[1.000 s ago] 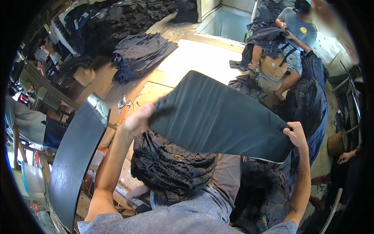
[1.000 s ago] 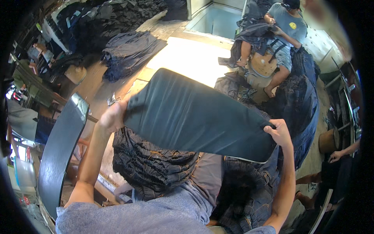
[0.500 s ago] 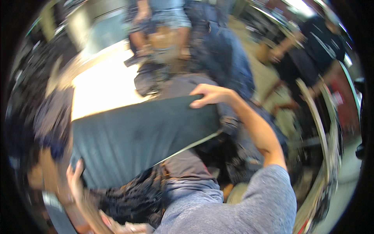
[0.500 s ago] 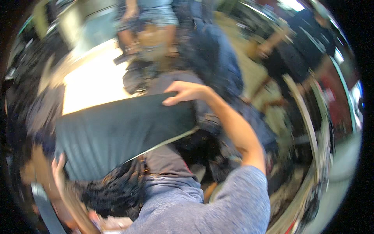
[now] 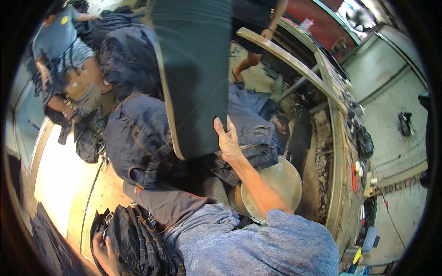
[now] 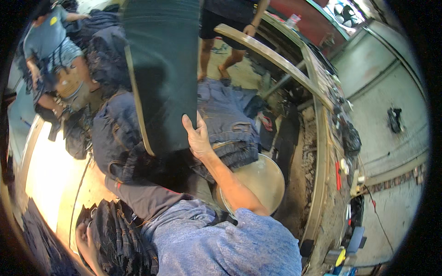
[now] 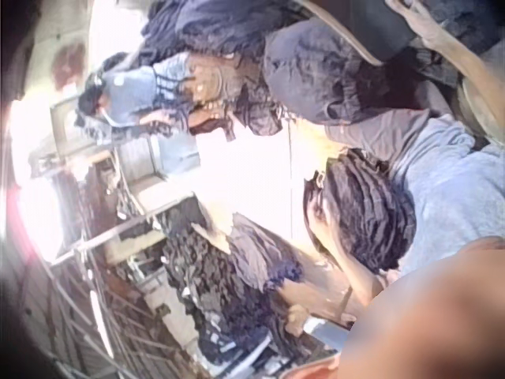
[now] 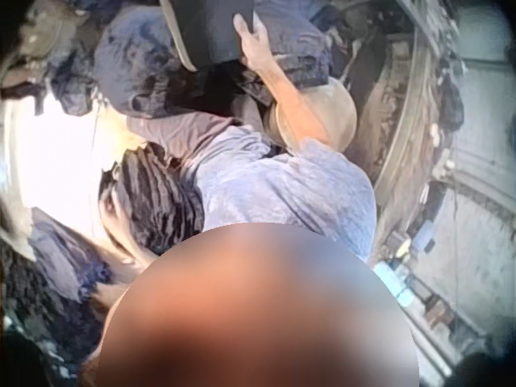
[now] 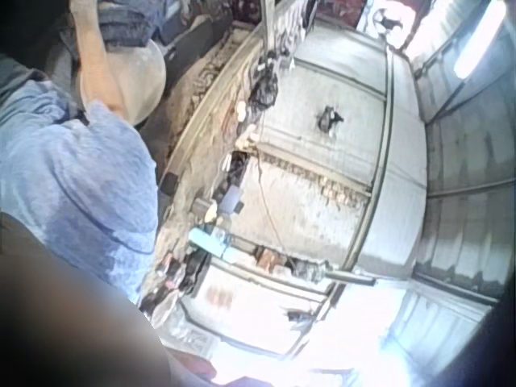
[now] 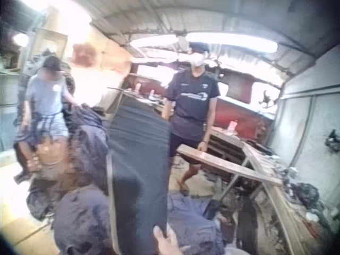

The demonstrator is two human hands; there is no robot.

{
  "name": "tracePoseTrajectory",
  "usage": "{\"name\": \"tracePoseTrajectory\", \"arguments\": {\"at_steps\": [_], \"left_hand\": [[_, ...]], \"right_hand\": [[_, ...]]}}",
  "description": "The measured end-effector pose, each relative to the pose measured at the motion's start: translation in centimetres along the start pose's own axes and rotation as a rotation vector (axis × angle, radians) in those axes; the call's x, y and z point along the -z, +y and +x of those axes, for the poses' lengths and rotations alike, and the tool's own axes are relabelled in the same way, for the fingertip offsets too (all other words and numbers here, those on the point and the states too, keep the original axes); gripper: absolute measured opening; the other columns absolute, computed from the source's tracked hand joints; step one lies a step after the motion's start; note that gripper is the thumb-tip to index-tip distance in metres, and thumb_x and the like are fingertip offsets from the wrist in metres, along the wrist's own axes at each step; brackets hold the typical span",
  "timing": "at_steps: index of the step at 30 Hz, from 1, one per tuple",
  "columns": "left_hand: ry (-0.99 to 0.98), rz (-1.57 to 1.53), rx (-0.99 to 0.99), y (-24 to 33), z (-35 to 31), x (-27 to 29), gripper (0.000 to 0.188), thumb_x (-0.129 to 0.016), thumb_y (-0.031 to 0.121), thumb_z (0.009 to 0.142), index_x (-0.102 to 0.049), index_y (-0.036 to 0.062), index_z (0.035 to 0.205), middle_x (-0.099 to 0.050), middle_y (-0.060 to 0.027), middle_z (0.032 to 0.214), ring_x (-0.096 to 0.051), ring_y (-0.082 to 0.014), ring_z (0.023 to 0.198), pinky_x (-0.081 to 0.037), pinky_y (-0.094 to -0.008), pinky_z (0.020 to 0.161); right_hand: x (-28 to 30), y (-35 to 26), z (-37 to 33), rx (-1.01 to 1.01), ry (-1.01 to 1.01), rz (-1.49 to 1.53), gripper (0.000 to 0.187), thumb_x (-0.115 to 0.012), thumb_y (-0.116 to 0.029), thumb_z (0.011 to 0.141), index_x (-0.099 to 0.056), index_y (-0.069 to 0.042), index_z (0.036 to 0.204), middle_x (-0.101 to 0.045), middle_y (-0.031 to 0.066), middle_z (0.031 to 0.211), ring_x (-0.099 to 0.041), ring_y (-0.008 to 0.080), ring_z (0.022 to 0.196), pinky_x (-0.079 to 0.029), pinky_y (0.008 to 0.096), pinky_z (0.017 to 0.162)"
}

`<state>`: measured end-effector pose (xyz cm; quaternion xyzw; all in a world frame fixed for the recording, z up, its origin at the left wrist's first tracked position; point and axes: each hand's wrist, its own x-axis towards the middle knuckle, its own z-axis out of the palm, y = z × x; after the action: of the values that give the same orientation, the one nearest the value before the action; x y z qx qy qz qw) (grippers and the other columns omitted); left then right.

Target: The person sits on the floor and repeatedly picks up dark denim jeans, turns them inside out, and trims loose threads and excess fabric from the hem using a small red utility knife. The person folds the hem back and forth, inspects the edges, and places the finished jeans aside.

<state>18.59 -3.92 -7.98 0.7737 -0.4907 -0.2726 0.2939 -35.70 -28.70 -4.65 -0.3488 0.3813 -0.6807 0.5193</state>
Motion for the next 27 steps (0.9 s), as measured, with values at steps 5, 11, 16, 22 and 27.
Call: {"name": "tracePoseTrajectory", "arguments": {"at_steps": [5,11,16,22,27], "left_hand": [[-0.098,0.058,0.064,-0.7,-1.1,-1.0,0.035,-0.071,0.021,0.112,-0.066,-0.0038,0.136,-0.070,-0.0141,0.124,-0.069,-0.0215,0.108,-0.056,-0.0353,0.096],[-0.070,-0.027,0.076,0.2,-1.4,-0.6,0.035,-0.071,0.023,0.111,-0.067,-0.0033,0.135,-0.071,-0.0147,0.123,-0.069,-0.0224,0.108,-0.056,-0.0375,0.098],[0.002,0.113,-0.007,2.5,-3.1,-0.3,0.031,-0.077,0.016,0.103,-0.070,-0.0005,0.129,-0.075,-0.0124,0.126,-0.071,-0.0286,0.118,-0.054,-0.0427,0.102],[0.079,0.023,0.035,5.1,-5.5,2.2,0.038,-0.083,0.010,0.093,-0.070,-0.0016,0.127,-0.075,-0.0156,0.128,-0.072,-0.0319,0.116,-0.053,-0.0403,0.101],[0.005,0.111,0.080,7.2,-9.8,6.3,0.049,-0.089,0.011,0.087,-0.071,0.0004,0.132,-0.074,-0.0150,0.130,-0.070,-0.0319,0.122,-0.053,-0.0425,0.108]], "right_hand": [[2.9,-2.9,3.0,0.359,0.464,-0.226,0.065,-0.072,-0.042,0.111,-0.055,0.006,0.151,-0.070,0.0127,0.138,-0.064,0.0170,0.119,-0.052,0.0337,0.104],[3.2,-7.5,10.1,0.645,0.451,-0.101,0.071,-0.068,-0.043,0.113,-0.038,-0.001,0.162,-0.056,0.0148,0.157,-0.061,0.0235,0.136,-0.056,0.0416,0.104],[4.8,-11.0,18.2,0.228,0.455,0.277,0.044,-0.070,-0.036,0.111,-0.059,-0.005,0.141,-0.067,0.0144,0.141,-0.071,0.0312,0.124,-0.070,0.0530,0.086],[6.1,-11.3,22.6,0.084,0.505,0.174,0.042,-0.066,-0.036,0.114,-0.061,-0.001,0.135,-0.072,0.0172,0.128,-0.075,0.0310,0.114,-0.073,0.0449,0.085],[4.6,-8.3,20.8,0.055,0.471,0.218,0.058,-0.075,-0.043,0.108,-0.060,0.002,0.141,-0.071,0.0156,0.131,-0.074,0.0318,0.115,-0.071,0.0422,0.091]]}}
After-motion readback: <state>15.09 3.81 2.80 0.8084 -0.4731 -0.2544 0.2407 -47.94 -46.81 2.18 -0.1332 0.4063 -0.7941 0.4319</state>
